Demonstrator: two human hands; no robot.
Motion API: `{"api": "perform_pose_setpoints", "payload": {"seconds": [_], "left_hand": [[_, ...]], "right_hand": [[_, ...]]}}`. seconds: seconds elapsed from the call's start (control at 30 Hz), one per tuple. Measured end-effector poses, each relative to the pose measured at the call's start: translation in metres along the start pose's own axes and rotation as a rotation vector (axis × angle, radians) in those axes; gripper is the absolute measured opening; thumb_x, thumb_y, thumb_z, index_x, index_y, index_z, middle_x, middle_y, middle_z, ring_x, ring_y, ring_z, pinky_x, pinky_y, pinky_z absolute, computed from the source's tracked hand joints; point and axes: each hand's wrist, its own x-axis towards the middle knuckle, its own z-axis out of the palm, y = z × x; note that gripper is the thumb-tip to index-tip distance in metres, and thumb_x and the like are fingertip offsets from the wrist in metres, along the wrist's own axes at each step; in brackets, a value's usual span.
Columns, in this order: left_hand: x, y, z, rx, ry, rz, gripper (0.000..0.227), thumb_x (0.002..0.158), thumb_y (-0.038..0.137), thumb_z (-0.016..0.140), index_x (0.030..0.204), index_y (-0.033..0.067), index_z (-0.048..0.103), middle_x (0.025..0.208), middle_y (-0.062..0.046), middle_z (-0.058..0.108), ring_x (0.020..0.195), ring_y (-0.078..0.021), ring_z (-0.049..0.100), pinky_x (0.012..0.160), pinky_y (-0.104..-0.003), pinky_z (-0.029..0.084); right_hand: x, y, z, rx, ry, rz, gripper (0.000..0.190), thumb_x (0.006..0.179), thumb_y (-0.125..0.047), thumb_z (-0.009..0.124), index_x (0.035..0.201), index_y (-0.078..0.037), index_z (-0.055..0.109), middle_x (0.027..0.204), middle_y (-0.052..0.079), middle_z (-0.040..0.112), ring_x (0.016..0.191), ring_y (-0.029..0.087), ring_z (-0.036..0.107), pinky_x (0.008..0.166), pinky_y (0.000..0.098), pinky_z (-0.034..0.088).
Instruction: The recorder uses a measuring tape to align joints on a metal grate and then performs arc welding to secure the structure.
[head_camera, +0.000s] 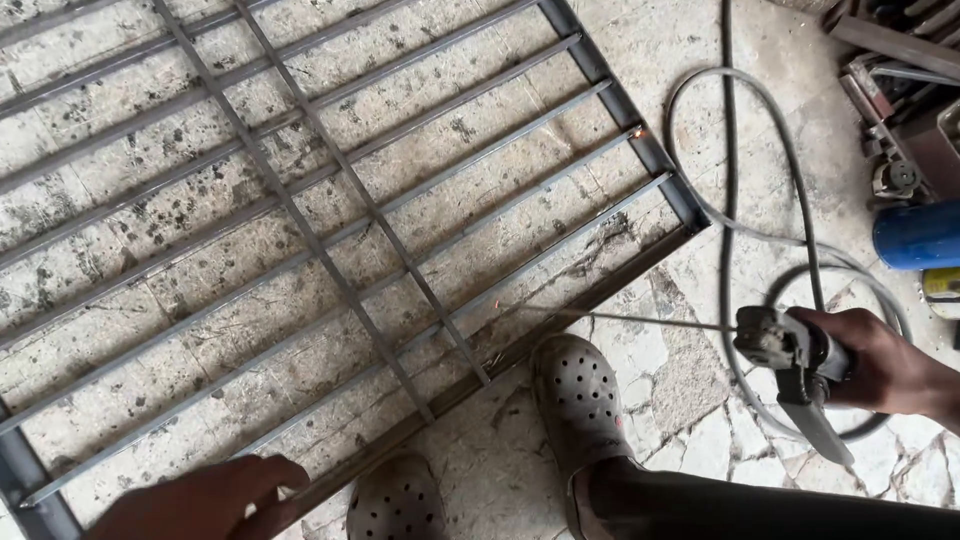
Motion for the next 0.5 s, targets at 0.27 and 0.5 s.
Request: {"api": "perform_pose_setpoints", "payload": {"seconds": [0.27,0.5], "left_hand": [[0.017,0.089,-0.13,-0.031,0.142,0.005,0.04,0.093,0.053,0.067,0.097,0.0131,0.073,0.086,-0.004,0.079,0.057,-0.0143,0.068,0.06,-0.033,0.059],[0.143,0.127,-0.112,-0.196,0.404,-0.009,0.056,0.083,0.056,0.08,0.073,0.0019,0.068,0.067,-0.012,0.068,0.056,-0.0187,0.06,0.054,-0.037,0.051]], "right_hand": [[0.043,-0.071,0.014,0.105,-0.279,-0.045,0.046,0.085,-0.017,0.084,0.125,-0.006,0.066,0.088,0.005,0.083,0.072,0.013,0.08,0.059,0.0272,0.063],[0.028,-0.057,0.039,0.028,-0.303,0.081,0.044,0.079,-0.017,0.082,0.12,-0.008,0.071,0.091,0.005,0.084,0.073,0.013,0.081,0.061,0.0269,0.064]]}}
